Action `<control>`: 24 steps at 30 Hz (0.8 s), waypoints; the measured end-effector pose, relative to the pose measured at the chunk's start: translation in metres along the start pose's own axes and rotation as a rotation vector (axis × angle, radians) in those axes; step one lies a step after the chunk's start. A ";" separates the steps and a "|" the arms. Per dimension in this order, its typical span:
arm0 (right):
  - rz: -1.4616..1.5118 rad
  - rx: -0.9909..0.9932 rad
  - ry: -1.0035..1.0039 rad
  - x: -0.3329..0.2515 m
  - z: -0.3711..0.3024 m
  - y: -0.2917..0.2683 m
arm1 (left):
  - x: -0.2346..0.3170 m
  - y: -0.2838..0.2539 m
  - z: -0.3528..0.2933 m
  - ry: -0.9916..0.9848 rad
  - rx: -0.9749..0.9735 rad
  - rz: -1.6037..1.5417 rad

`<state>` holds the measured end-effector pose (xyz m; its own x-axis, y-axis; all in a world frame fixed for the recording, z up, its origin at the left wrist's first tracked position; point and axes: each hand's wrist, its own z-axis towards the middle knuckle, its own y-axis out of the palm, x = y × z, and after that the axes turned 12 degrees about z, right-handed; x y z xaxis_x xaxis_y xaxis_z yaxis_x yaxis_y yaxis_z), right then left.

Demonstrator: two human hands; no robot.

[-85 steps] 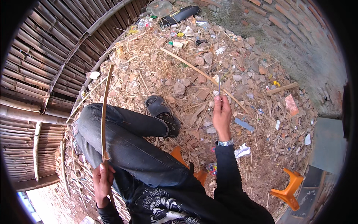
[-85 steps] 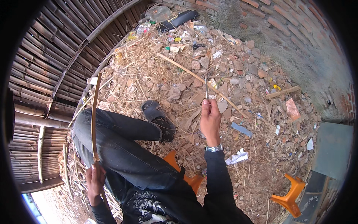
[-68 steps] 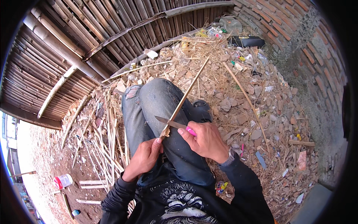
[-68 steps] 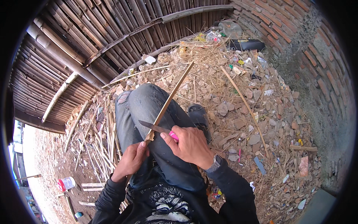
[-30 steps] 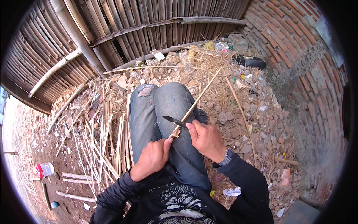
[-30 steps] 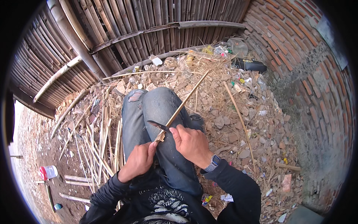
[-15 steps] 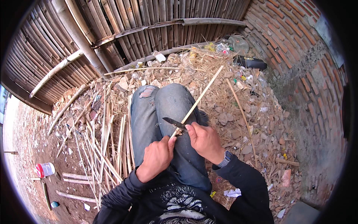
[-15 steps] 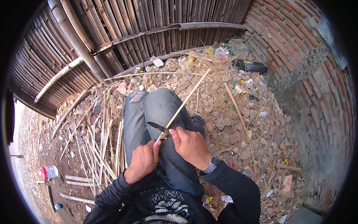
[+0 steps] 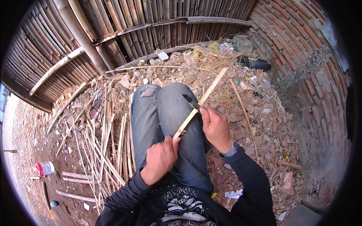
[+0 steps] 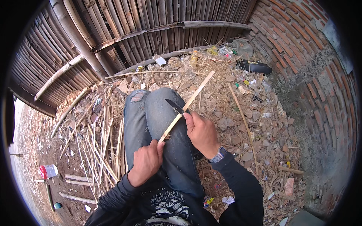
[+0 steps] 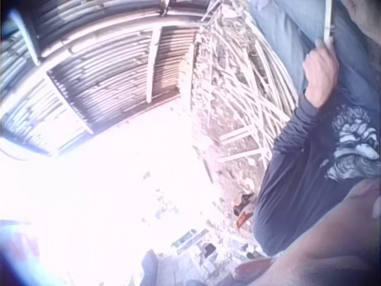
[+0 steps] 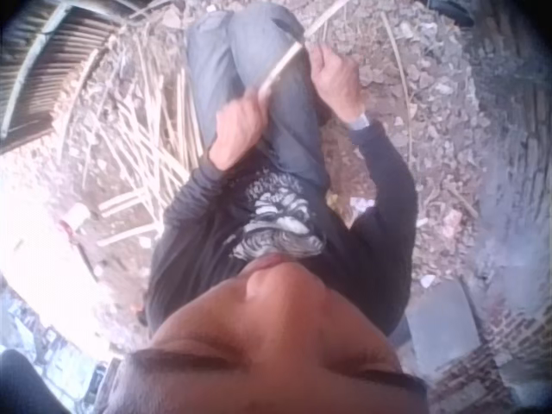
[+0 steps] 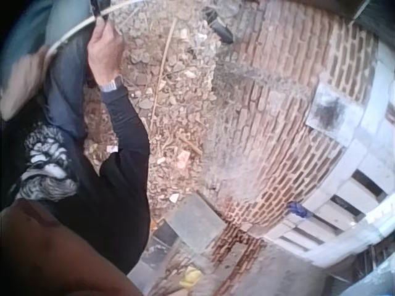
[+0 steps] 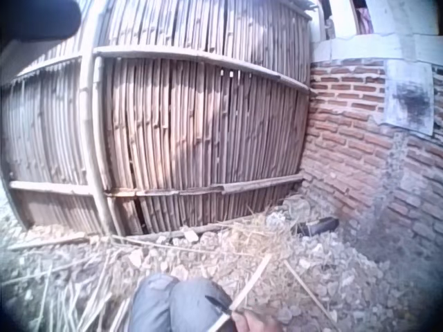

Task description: The person uses a small knife to shave and smooth the edges of a thin bamboo strip while sitting on a stool.

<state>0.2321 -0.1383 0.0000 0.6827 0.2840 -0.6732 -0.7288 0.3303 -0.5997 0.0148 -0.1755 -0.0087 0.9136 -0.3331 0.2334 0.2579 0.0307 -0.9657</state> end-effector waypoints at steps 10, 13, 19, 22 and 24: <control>0.109 0.184 0.181 0.002 0.022 -0.023 | -0.001 -0.008 -0.001 -0.009 -0.030 -0.043; 0.022 0.255 0.129 0.027 0.062 -0.048 | 0.004 -0.008 0.000 -0.017 -0.027 -0.058; 0.070 0.032 0.023 -0.001 0.017 0.000 | 0.004 -0.002 0.001 -0.048 -0.047 -0.056; 0.036 -0.074 -0.017 -0.025 -0.031 0.020 | 0.000 -0.005 0.002 -0.052 -0.081 -0.062; 0.091 -0.130 0.029 -0.034 -0.039 0.018 | -0.003 -0.007 0.002 -0.045 -0.105 -0.095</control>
<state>0.1940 -0.1771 -0.0046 0.6132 0.2810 -0.7383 -0.7894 0.1842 -0.5855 0.0110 -0.1732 -0.0021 0.9004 -0.2870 0.3271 0.3119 -0.0985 -0.9450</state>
